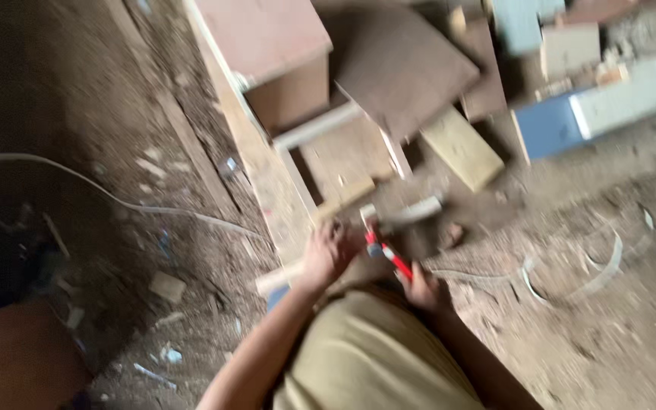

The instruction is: The person uses a hammer to repeatedly strike a small wooden block held against a larger wooden frame on a workbench. The person adjusts the block's position several times and continues hammering until the block is separated into smaller pieces.

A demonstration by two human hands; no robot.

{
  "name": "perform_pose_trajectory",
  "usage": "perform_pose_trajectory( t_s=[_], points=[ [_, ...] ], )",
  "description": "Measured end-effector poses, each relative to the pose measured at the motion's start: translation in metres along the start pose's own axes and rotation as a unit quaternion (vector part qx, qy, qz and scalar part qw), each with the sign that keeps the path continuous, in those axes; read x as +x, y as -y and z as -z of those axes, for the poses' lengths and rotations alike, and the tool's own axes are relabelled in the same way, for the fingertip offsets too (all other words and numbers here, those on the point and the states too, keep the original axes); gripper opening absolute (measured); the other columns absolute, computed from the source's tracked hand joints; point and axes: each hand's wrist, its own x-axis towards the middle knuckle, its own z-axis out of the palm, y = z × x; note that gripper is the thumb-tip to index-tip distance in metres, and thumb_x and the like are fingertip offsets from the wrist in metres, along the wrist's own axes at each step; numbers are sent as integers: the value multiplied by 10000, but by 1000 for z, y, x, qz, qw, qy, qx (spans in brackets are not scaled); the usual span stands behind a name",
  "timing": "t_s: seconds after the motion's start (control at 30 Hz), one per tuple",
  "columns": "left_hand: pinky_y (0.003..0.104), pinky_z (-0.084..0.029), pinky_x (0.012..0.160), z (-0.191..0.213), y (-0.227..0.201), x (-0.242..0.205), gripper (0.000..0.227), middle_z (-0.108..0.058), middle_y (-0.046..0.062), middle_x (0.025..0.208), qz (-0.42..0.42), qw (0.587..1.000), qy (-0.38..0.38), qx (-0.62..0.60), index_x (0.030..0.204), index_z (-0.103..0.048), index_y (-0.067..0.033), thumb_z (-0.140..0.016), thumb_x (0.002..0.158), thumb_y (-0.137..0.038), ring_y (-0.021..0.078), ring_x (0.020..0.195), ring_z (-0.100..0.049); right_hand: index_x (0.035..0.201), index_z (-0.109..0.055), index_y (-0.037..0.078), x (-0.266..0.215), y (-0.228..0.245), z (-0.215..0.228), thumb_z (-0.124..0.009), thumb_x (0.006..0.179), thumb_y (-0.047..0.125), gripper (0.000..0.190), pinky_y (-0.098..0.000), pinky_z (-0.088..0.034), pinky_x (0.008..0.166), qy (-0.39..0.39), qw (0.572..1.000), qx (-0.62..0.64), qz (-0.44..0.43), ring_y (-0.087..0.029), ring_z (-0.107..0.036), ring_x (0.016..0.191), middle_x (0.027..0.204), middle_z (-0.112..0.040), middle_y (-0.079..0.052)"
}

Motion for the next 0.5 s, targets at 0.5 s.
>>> perform_pose_trajectory(
  t_s=[0.5],
  points=[
    [424, -456, 1050, 17, -9, -1, 302, -615, 123, 1268, -42, 998, 25, -45, 1207, -695, -92, -639, 1008, -313, 290, 1222, -537, 1088, -660, 46, 44, 41, 76, -667, 955, 355, 337, -391, -515, 463, 10, 998, 14, -59, -306, -688, 573, 723, -685, -155]
  ],
)
